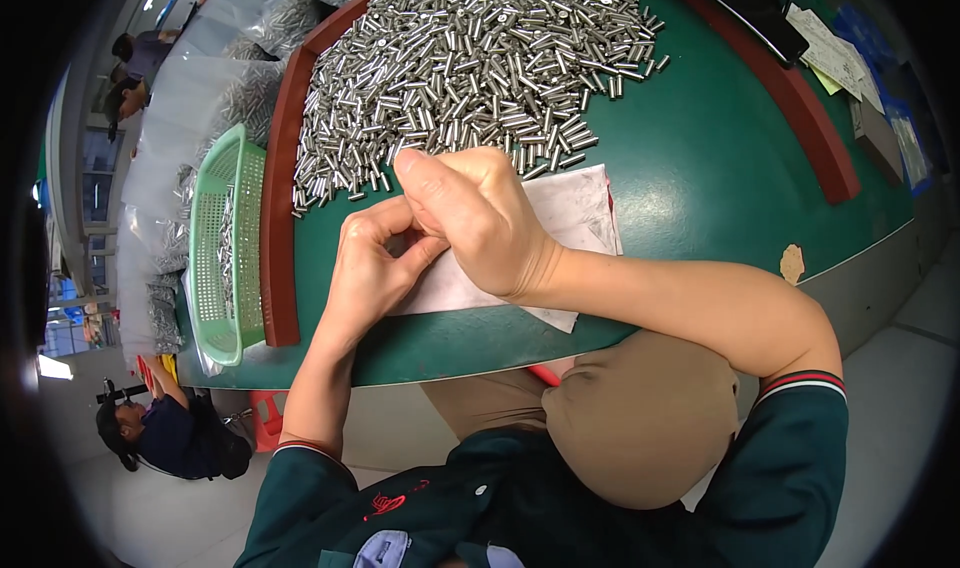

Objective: The person is inspecting and sorting small metal hardware components at a workstation in a manufacturing facility.

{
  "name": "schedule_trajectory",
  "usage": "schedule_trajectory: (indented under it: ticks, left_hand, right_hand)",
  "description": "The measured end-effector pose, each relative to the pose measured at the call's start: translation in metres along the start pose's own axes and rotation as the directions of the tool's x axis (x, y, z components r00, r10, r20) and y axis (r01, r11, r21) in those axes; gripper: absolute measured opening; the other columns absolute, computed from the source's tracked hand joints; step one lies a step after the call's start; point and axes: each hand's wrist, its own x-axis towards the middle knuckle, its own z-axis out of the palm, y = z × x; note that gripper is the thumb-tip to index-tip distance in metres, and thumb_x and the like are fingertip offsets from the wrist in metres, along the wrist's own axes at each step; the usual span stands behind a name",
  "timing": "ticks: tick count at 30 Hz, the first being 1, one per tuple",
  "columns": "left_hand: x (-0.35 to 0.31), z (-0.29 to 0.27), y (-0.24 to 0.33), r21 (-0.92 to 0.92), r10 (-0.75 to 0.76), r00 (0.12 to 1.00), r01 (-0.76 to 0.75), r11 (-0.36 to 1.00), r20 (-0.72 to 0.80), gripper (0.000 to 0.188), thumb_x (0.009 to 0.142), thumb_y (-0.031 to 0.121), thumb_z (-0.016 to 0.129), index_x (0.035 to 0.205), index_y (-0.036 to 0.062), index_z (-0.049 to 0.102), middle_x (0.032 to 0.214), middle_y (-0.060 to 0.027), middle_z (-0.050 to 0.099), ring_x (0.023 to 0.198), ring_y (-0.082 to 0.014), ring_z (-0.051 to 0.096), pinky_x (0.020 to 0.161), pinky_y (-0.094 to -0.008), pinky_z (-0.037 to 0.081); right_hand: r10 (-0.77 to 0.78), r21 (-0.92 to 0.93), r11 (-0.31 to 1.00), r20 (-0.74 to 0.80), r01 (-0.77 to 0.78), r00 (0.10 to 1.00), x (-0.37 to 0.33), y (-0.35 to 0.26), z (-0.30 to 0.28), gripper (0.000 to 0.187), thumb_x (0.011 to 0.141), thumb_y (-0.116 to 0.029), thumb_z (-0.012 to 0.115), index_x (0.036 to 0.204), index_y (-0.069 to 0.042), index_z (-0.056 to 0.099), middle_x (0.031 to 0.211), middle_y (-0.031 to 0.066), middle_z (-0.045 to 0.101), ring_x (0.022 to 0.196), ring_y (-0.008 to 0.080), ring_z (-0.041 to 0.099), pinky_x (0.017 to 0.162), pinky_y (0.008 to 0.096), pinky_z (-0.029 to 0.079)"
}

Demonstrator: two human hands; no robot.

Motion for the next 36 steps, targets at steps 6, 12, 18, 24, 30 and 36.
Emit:
schedule_trajectory:
  ticks: [6, 12, 18, 24, 30, 36]
  left_hand:
    - [0.0, -0.001, 0.0, 0.031, 0.029, 0.999, -0.029, 0.999, 0.017, 0.009, 0.066, 0.004, 0.063, 0.067, -0.0007, 0.056, 0.061, -0.0087, 0.054, 0.056, -0.0215, 0.053, 0.053, -0.0315, 0.042]
    - [0.0, -0.009, 0.0, -0.151, -0.127, 0.992, 0.125, 0.981, -0.005, 0.006, 0.069, 0.001, 0.06, 0.071, -0.0025, 0.056, 0.069, -0.0077, 0.056, 0.063, -0.0158, 0.055, 0.058, -0.0259, 0.043]
    - [0.002, 0.001, -0.004, 0.069, 0.211, 0.972, -0.204, 0.976, -0.103, 0.01, 0.068, -0.001, 0.06, 0.078, -0.0009, 0.058, 0.071, -0.0089, 0.056, 0.063, -0.022, 0.053, 0.058, -0.0305, 0.043]
    - [0.006, 0.01, -0.005, 0.207, 0.321, 0.941, -0.294, 0.933, -0.111, 0.011, 0.064, -0.002, 0.061, 0.073, 0.0009, 0.056, 0.069, -0.0082, 0.052, 0.062, -0.0245, 0.049, 0.056, -0.0334, 0.041]
    - [0.003, 0.011, -0.006, 0.164, 0.227, 0.97, -0.212, 0.963, -0.082, 0.01, 0.063, 0.001, 0.061, 0.069, 0.0012, 0.053, 0.065, -0.0079, 0.051, 0.061, -0.024, 0.048, 0.056, -0.0339, 0.04]
    - [0.001, 0.011, -0.006, 0.176, 0.168, 0.984, -0.155, 0.972, -0.061, 0.01, 0.063, 0.006, 0.061, 0.067, 0.0019, 0.052, 0.063, -0.0072, 0.051, 0.061, -0.0235, 0.048, 0.059, -0.0339, 0.038]
  right_hand:
    - [0.022, 0.093, 0.995, -0.035, -0.019, 0.999, 0.001, -0.007, 0.002, 0.044, 0.089, -0.02, 0.033, 0.046, -0.01, 0.025, 0.042, -0.0011, 0.025, 0.04, 0.0085, 0.021, 0.04, 0.025, 0.018]
    - [-0.039, 0.085, 0.995, -0.115, 0.049, 0.993, 0.005, -0.014, -0.004, 0.045, 0.089, -0.023, 0.033, 0.046, -0.011, 0.025, 0.04, -0.001, 0.025, 0.038, 0.008, 0.018, 0.039, 0.0247, 0.017]
    - [-0.042, 0.076, 0.996, -0.096, 0.05, 0.994, 0.008, -0.009, -0.001, 0.045, 0.089, -0.024, 0.033, 0.047, -0.011, 0.026, 0.041, -0.0016, 0.025, 0.038, 0.0076, 0.019, 0.039, 0.0245, 0.017]
    - [-0.024, 0.118, 0.992, -0.092, 0.035, 0.995, 0.008, -0.006, -0.006, 0.045, 0.089, -0.025, 0.033, 0.047, -0.011, 0.025, 0.041, -0.0015, 0.025, 0.038, 0.0076, 0.019, 0.039, 0.0244, 0.016]
    - [0.027, 0.167, 0.986, -0.095, -0.011, 0.995, 0.008, -0.007, -0.007, 0.044, 0.088, -0.023, 0.033, 0.047, -0.012, 0.024, 0.041, -0.0013, 0.024, 0.038, 0.0076, 0.018, 0.038, 0.0245, 0.016]
    - [0.057, 0.197, 0.98, -0.101, -0.036, 0.993, 0.008, -0.008, -0.005, 0.045, 0.088, -0.024, 0.032, 0.046, -0.012, 0.024, 0.041, -0.0013, 0.024, 0.037, 0.0078, 0.017, 0.038, 0.0245, 0.016]
